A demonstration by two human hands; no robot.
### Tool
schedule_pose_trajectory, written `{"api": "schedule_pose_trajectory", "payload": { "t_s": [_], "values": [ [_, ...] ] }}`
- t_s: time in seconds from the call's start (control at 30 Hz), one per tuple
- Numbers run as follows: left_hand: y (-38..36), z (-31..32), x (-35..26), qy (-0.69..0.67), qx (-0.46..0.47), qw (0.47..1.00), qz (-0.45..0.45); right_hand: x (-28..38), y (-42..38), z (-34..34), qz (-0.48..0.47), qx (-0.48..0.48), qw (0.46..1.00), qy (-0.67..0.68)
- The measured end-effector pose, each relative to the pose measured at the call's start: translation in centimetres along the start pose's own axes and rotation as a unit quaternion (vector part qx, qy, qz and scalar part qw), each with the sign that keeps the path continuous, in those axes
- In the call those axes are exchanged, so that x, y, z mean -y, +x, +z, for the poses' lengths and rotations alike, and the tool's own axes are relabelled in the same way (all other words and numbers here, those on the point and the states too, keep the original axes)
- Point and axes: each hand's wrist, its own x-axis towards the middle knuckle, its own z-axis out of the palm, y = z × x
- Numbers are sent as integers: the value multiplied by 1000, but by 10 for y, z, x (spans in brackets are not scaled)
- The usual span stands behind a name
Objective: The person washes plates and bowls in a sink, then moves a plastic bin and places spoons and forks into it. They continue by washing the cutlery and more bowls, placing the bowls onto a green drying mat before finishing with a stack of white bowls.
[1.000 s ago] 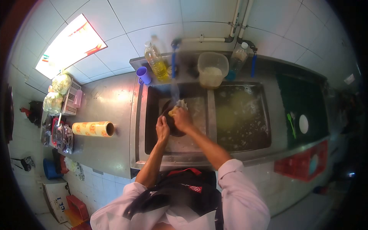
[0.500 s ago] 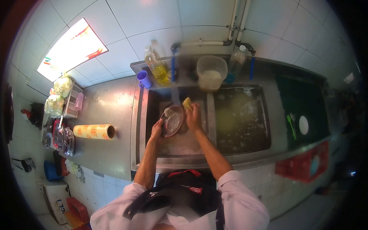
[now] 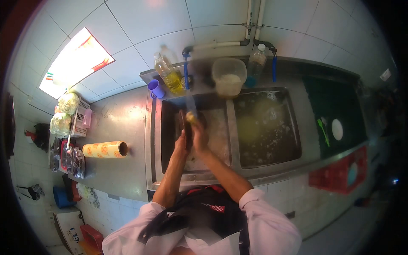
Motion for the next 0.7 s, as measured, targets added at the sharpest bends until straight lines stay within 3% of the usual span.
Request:
{"api": "schedule_pose_trajectory", "payload": {
  "t_s": [0.03, 0.1, 0.17, 0.2, 0.23, 0.27, 0.33, 0.37, 0.43, 0.47, 0.5, 0.53, 0.57, 0.6, 0.67, 0.7],
  "values": [
    [-16, 13, -22, -3, -1, 1000, -2, -5, -12, -1, -121, -6, 988, -98],
    [-60, 56, -103, -196, -162, 964, -75, -33, -22, -23, -69, -8, 994, -84],
    [-59, 61, -103, -181, -199, 963, -27, -49, -23, -35, -23, -16, 998, -65],
    [-63, 62, -108, -170, -172, 970, 23, -49, -25, -35, 76, 5, 990, 120],
    [-68, 63, -112, -159, -144, 974, 72, -48, -27, -37, 170, 26, 938, 300],
    [-70, 66, -117, -158, -140, 975, 70, -45, -24, -42, 166, 23, 939, 300],
    [-79, 68, -123, -36, -107, 988, 105, -9, -29, -42, 281, 27, 860, 425],
    [-78, 69, -117, -37, -108, 988, 103, 9, -38, -41, 282, 26, 860, 424],
    [-79, 76, -106, 162, -121, 976, 85, 39, -55, -43, 232, -22, 895, 382],
    [-85, 82, -105, 193, -89, 971, 107, 38, -57, -53, 237, -22, 895, 377],
    [-85, 89, -93, 188, -94, 972, 104, 34, -58, -64, 229, -92, 928, 280],
    [-81, 94, -76, 166, 3, 979, 121, 28, -58, -79, 217, -158, 947, 177],
    [-78, 94, -66, 144, 100, 975, 136, 20, -62, -103, 206, -192, 946, 159],
    [-79, 93, -73, 143, 95, 976, 133, 13, -70, -130, 194, -225, 944, 142],
    [-80, 96, -97, 43, 221, 965, -134, 21, -83, -182, 152, -254, 929, 221],
    [-67, 88, -81, 38, 219, 965, -139, 37, -87, -195, 146, -316, 902, 254]
  ]
}}
